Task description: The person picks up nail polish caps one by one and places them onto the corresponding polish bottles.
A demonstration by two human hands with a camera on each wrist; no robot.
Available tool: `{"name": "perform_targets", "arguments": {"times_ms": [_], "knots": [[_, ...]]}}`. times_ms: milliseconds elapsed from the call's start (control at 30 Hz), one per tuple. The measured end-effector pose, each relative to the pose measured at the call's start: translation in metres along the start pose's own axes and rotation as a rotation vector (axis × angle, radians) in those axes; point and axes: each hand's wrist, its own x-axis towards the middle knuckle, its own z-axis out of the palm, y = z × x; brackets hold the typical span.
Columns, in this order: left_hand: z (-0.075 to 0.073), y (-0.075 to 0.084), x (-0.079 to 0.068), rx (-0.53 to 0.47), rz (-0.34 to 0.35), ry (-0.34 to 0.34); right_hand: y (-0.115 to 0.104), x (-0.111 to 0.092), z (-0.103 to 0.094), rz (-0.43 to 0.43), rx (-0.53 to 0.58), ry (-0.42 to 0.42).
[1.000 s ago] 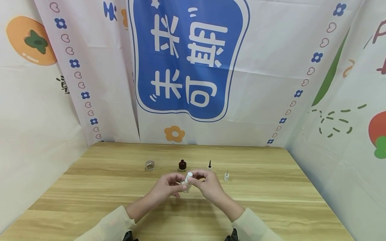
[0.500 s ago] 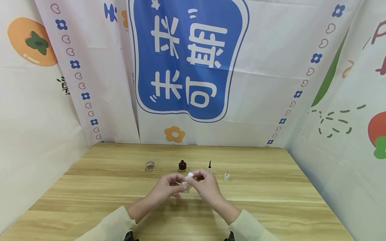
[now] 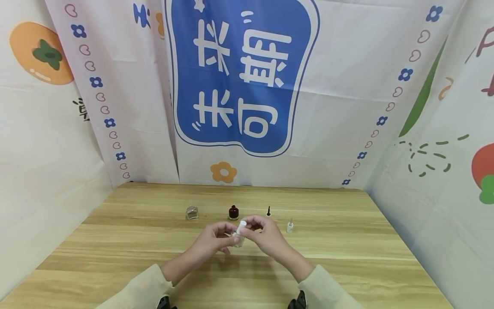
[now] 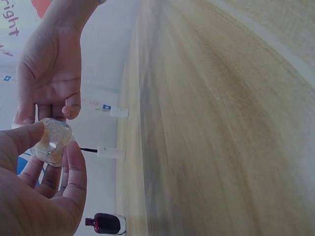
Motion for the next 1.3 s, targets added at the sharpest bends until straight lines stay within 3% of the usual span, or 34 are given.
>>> {"name": "perform_targets", "arguments": {"times_ms": [133,233,767,1100,1300], "knots": [[-0.001,0.000,0.000,-0.002,0.002,-0.008,-0.002,0.002,-0.006,-0.030,-0.008,-0.083],[-0.001,0.000,0.000,-0.001,0.003,-0.009,-0.002,0.003,-0.007,-0.022,-0.007,-0.090],[-0.001,-0.005,0.001,0.001,0.001,-0.013,0.001,0.002,0.007,-0.035,-0.061,0.079],[0.001,-0.005,0.001,-0.001,0.016,-0.009,0.002,0.001,0.014,-0.015,-0.017,0.215],[0.002,-0.004,0.001,-0.006,0.008,-0.009,0.004,0.000,0.014,0.010,0.002,0.223]]}}
